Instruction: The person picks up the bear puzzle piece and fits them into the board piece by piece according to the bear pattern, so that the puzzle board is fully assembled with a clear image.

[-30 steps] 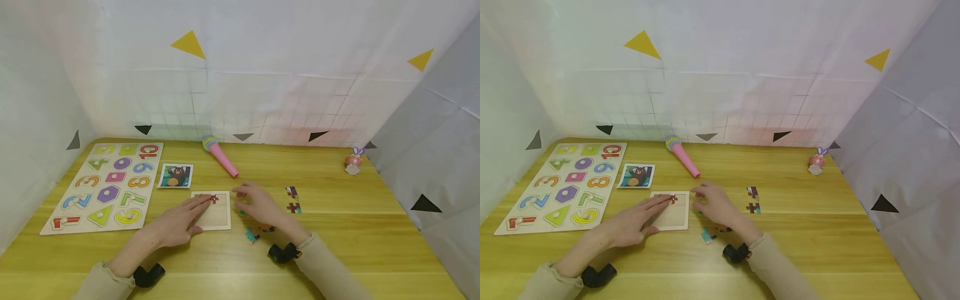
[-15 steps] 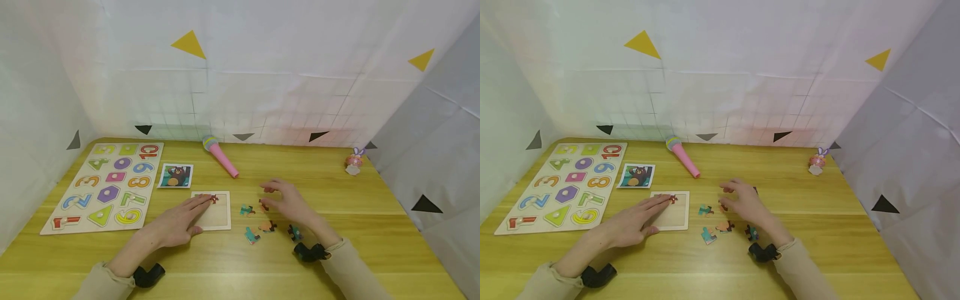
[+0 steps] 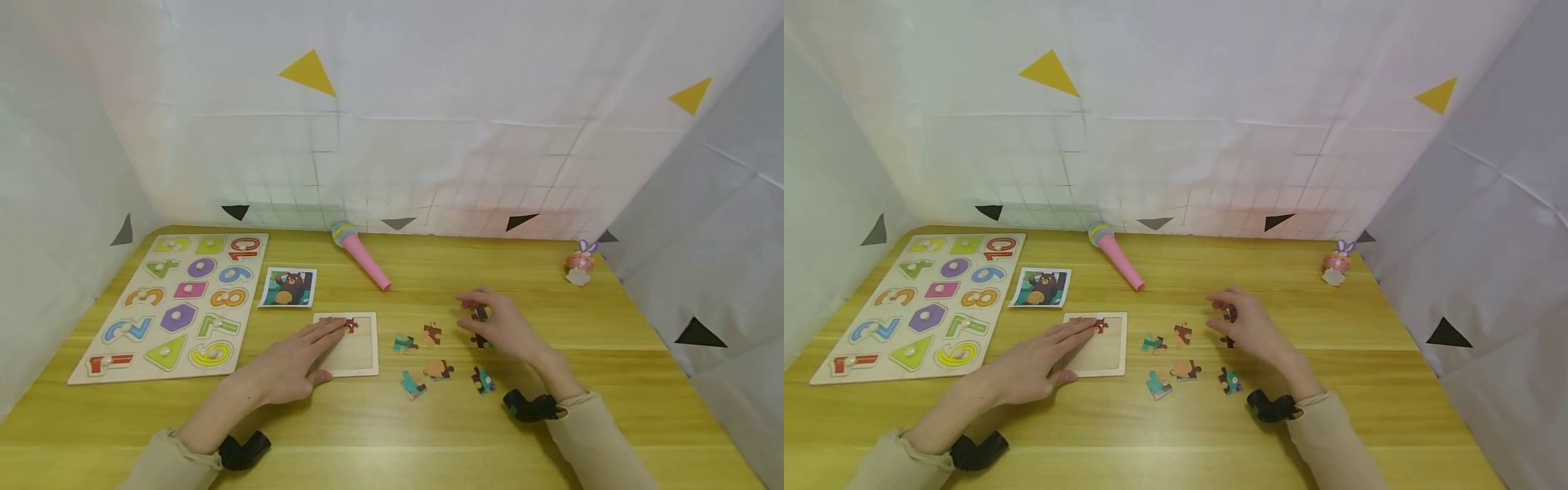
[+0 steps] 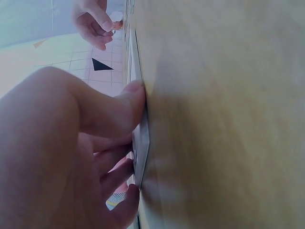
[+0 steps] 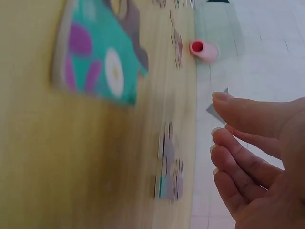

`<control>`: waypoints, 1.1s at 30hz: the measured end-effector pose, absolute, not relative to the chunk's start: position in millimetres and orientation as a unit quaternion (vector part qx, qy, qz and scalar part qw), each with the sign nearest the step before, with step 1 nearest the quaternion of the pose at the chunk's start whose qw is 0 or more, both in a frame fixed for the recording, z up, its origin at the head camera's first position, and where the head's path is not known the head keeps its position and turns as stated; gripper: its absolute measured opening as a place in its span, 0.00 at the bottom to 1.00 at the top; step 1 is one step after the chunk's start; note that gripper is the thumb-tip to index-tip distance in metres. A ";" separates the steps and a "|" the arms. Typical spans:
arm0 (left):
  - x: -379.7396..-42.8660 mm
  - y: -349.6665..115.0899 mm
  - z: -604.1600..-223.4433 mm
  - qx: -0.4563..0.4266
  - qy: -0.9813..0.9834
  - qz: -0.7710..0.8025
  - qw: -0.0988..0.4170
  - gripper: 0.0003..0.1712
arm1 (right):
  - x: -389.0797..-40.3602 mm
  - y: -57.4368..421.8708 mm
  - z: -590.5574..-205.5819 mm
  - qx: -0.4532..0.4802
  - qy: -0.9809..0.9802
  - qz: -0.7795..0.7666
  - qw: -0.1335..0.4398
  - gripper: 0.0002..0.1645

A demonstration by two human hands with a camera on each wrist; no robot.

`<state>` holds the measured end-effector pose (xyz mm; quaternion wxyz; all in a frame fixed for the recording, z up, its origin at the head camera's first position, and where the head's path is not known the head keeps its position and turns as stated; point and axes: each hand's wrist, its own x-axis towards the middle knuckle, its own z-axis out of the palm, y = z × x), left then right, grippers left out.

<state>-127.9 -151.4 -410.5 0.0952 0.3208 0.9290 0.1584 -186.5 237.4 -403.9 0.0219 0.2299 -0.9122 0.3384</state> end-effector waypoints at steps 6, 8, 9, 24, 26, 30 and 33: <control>-127.5 -151.3 -410.0 0.315 0.929 0.167 0.101 0.41 | -191.4 249.5 -406.1 0.201 -0.922 0.330 0.024 0.25; -127.5 -151.3 -410.1 0.315 0.929 0.168 0.101 0.40 | -192.8 253.4 -406.9 0.192 -0.924 0.331 0.022 0.26; -127.5 -151.4 -410.2 0.315 0.929 0.167 0.101 0.40 | -193.3 255.5 -407.3 0.186 -0.925 0.332 0.020 0.26; -127.7 -150.6 -409.4 0.312 0.929 0.168 0.105 0.41 | -197.8 275.6 -413.1 0.168 -0.932 0.321 0.018 0.21; -127.5 -150.5 -409.4 0.313 0.929 0.168 0.104 0.41 | -198.0 277.1 -413.5 0.170 -0.932 0.319 0.019 0.19; -127.1 -150.5 -409.6 0.315 0.928 0.170 0.103 0.41 | -198.5 280.2 -414.5 0.176 -0.933 0.312 0.014 0.17; -126.9 -150.6 -409.5 0.315 0.928 0.171 0.102 0.41 | -199.1 281.4 -415.1 0.179 -0.934 0.309 0.004 0.18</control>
